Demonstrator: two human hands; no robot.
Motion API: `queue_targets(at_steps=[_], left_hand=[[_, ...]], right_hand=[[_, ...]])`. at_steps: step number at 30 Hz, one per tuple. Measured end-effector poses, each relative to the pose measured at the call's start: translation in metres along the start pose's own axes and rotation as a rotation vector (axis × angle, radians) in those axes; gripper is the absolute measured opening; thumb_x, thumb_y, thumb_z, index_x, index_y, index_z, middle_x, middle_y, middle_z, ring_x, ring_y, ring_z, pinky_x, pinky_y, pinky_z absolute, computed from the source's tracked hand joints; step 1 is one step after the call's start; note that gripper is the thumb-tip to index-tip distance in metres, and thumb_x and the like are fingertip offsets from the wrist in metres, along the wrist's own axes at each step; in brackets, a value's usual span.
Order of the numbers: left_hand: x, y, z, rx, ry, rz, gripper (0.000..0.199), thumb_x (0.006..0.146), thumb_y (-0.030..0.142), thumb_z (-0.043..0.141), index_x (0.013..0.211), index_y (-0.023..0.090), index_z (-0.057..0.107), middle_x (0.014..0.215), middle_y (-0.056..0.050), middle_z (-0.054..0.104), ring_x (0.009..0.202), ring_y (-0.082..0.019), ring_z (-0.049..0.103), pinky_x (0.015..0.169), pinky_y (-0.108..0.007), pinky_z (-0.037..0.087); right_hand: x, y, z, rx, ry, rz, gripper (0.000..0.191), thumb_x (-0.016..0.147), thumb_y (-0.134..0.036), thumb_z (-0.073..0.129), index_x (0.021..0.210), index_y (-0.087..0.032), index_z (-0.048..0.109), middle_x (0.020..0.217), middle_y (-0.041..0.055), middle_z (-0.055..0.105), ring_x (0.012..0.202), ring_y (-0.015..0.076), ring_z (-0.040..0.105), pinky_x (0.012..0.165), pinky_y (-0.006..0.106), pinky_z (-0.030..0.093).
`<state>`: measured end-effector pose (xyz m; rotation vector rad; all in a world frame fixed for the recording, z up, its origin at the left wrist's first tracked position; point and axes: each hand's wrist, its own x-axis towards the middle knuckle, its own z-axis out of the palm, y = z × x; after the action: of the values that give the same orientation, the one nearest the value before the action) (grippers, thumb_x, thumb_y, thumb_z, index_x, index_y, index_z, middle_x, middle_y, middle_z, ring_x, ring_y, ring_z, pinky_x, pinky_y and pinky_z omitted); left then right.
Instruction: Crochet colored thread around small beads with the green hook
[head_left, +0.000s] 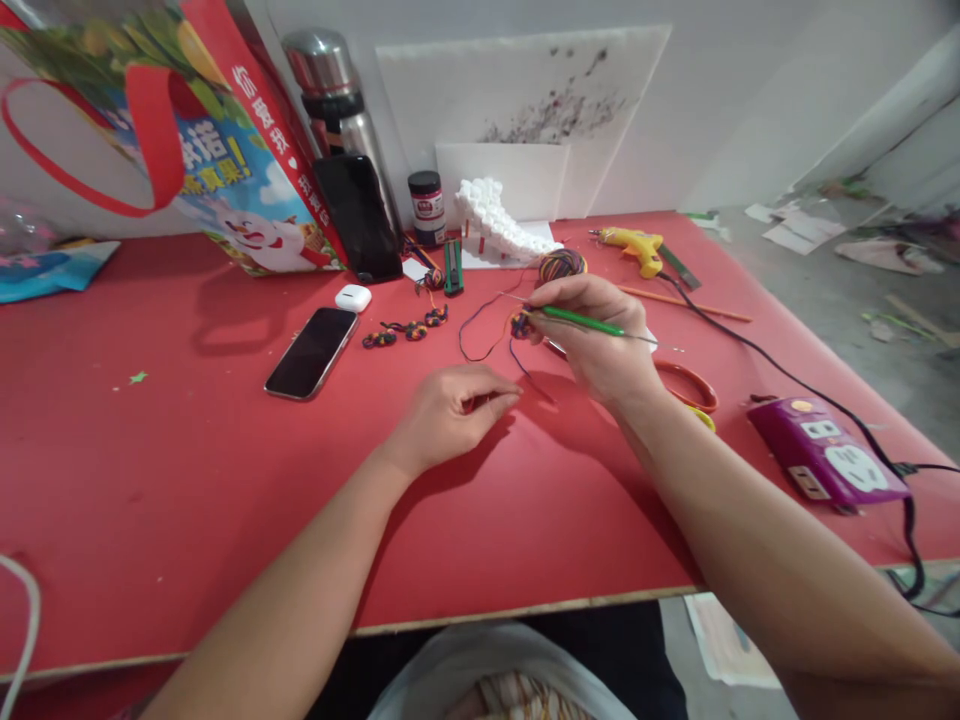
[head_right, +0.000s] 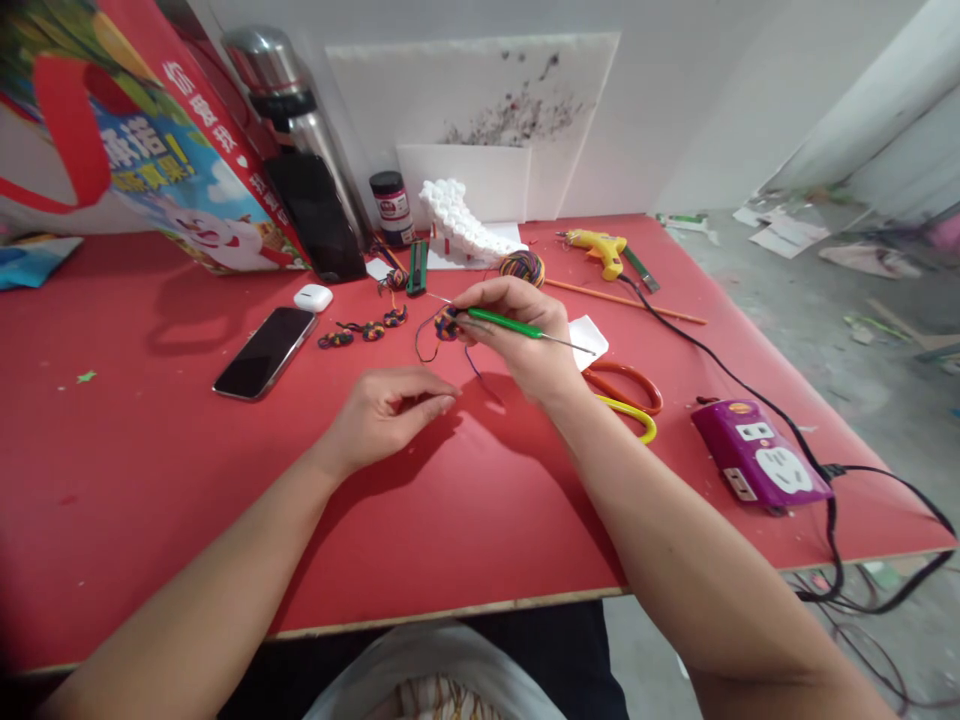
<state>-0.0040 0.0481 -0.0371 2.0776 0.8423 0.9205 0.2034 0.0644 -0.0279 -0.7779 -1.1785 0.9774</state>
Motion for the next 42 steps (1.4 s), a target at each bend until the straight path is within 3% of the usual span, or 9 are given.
queue_targets(at_steps=[3, 7, 10, 13, 16, 24, 31, 36, 42], left_hand=[[0.001, -0.005, 0.001, 0.068, -0.014, 0.008, 0.015, 0.095, 0.025, 0.071, 0.085, 0.021, 0.082, 0.085, -0.008, 0.082, 0.075, -0.019, 0.073, 0.073, -0.032, 0.054], [0.006, -0.011, -0.005, 0.06, 0.336, 0.023, 0.017, 0.097, 0.024, 0.069, 0.081, 0.021, 0.073, 0.076, -0.002, 0.07, 0.066, -0.014, 0.059, 0.065, -0.029, 0.047], [0.008, -0.011, -0.013, -0.022, 0.534, 0.102, 0.008, 0.092, 0.028, 0.079, 0.092, 0.023, 0.072, 0.096, -0.004, 0.074, 0.085, -0.018, 0.067, 0.078, -0.032, 0.055], [0.007, -0.007, -0.013, -0.099, 0.393, 0.16, 0.006, 0.095, 0.026, 0.077, 0.096, 0.024, 0.072, 0.13, -0.01, 0.076, 0.123, -0.027, 0.071, 0.11, -0.047, 0.056], [0.005, -0.004, -0.006, -0.127, 0.289, 0.186, 0.007, 0.096, 0.016, 0.073, 0.097, 0.023, 0.075, 0.133, -0.011, 0.076, 0.127, -0.027, 0.072, 0.116, -0.049, 0.054], [0.007, -0.003, 0.0, -0.369, 0.228, -0.045, 0.007, 0.093, 0.019, 0.072, 0.09, 0.021, 0.078, 0.103, -0.009, 0.078, 0.089, -0.019, 0.074, 0.083, -0.032, 0.061], [0.012, 0.0, 0.003, -0.63, 0.376, -0.381, 0.019, 0.082, 0.011, 0.071, 0.088, 0.022, 0.085, 0.067, 0.001, 0.068, 0.061, -0.012, 0.057, 0.067, -0.027, 0.052], [0.017, 0.013, 0.002, -0.957, 0.375, -0.555, 0.017, 0.077, 0.009, 0.071, 0.082, 0.018, 0.085, 0.081, -0.003, 0.075, 0.073, -0.012, 0.064, 0.071, -0.023, 0.054], [0.018, 0.021, 0.005, -1.169, 0.433, -0.709, 0.014, 0.088, 0.028, 0.082, 0.079, 0.017, 0.084, 0.077, -0.001, 0.072, 0.06, -0.007, 0.058, 0.053, -0.017, 0.049]], right_hand=[[0.001, -0.002, -0.001, 0.007, -0.015, 0.022, 0.02, 0.077, -0.027, 0.097, 0.09, -0.025, 0.082, 0.084, 0.0005, 0.08, 0.073, 0.0169, 0.075, 0.072, 0.035, 0.067], [0.002, -0.004, 0.0, 0.067, -0.034, -0.006, 0.021, 0.074, -0.024, 0.1, 0.088, -0.024, 0.084, 0.083, -0.0004, 0.08, 0.071, 0.0147, 0.075, 0.068, 0.03, 0.066], [0.001, -0.003, 0.002, 0.077, -0.047, -0.029, 0.022, 0.073, -0.026, 0.101, 0.087, -0.023, 0.084, 0.083, 0.0001, 0.08, 0.071, 0.015, 0.076, 0.067, 0.029, 0.067], [-0.001, -0.003, 0.005, 0.081, -0.071, -0.021, 0.025, 0.072, -0.03, 0.103, 0.087, -0.023, 0.085, 0.085, 0.001, 0.081, 0.073, 0.0166, 0.077, 0.068, 0.03, 0.068], [-0.004, -0.003, 0.008, 0.113, -0.099, -0.021, 0.025, 0.072, -0.032, 0.104, 0.087, -0.023, 0.085, 0.085, 0.0011, 0.081, 0.075, 0.017, 0.079, 0.07, 0.03, 0.07], [-0.01, -0.004, 0.01, 0.003, -0.217, -0.055, 0.019, 0.083, -0.033, 0.098, 0.09, -0.023, 0.084, 0.088, 0.0024, 0.081, 0.082, 0.018, 0.08, 0.08, 0.033, 0.071], [-0.013, -0.005, 0.009, -0.186, -0.29, -0.175, 0.009, 0.095, -0.031, 0.086, 0.097, -0.022, 0.083, 0.093, 0.0058, 0.081, 0.086, 0.0198, 0.079, 0.084, 0.036, 0.069], [-0.017, -0.003, 0.011, -0.351, -0.316, -0.282, 0.006, 0.101, -0.028, 0.077, 0.102, -0.025, 0.081, 0.103, 0.0071, 0.084, 0.094, 0.0228, 0.081, 0.087, 0.039, 0.068], [-0.018, 0.007, 0.014, -0.495, -0.326, -0.466, 0.008, 0.102, -0.021, 0.072, 0.105, -0.026, 0.078, 0.103, 0.0073, 0.084, 0.095, 0.0233, 0.08, 0.086, 0.039, 0.066]])
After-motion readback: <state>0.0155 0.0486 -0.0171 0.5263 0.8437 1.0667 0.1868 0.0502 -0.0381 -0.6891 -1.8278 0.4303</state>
